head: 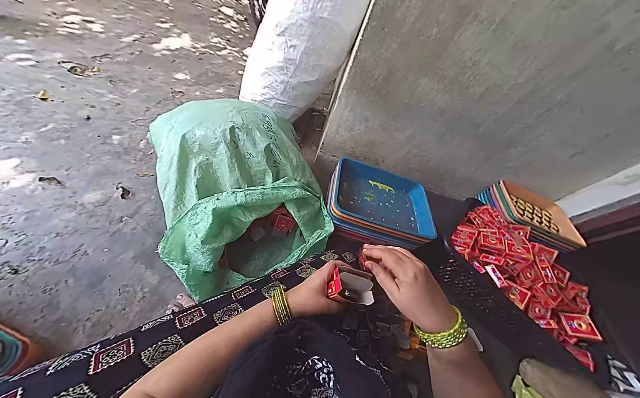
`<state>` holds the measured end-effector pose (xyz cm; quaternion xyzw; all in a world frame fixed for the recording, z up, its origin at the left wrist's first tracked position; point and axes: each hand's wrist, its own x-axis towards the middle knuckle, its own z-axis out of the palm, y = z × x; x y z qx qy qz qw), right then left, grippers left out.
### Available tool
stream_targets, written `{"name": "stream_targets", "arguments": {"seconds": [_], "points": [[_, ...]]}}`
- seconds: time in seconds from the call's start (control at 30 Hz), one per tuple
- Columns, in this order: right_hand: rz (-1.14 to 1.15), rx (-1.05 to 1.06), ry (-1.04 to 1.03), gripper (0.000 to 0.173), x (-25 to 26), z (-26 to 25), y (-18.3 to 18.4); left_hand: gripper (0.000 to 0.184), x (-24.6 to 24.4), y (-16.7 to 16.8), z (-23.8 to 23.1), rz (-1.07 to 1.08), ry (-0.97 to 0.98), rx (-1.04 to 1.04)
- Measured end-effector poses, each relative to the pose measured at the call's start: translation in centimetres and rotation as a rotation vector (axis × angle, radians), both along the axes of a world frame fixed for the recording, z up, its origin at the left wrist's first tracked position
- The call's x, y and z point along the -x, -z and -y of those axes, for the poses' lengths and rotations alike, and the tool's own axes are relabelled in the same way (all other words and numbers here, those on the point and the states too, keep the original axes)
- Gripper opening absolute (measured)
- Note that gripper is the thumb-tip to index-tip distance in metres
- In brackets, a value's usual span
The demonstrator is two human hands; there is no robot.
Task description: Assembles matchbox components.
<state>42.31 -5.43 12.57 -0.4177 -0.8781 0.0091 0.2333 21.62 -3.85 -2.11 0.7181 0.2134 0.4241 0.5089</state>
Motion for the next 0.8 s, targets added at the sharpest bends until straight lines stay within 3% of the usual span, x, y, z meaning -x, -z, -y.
{"name": "stream_targets", "arguments": {"seconds": [0.13,0.3,0.57,0.8], "points": [[-0.017,0.401,-0.035,0.031,-3.1,1.0,1.4,0.081,-1.0,0.2,0.9,-0.022,0.155,-0.071],[-0.121,0.621,-0.233,0.031,-6.5,4.3,1.1,0.092,-2.5,0.0,2.7,-0.087,0.378,0.000],[-0.190,0.636,-0.098,0.024,-10.2,9.1,2.1,0.096,-4.3,0.0,4.6,-0.180,0.586,0.021],[-0.117,0.481,0.152,0.022,-13.4,11.7,1.9,0.073,-4.7,-0.1,5.1,-0.173,0.636,0.091]]}}
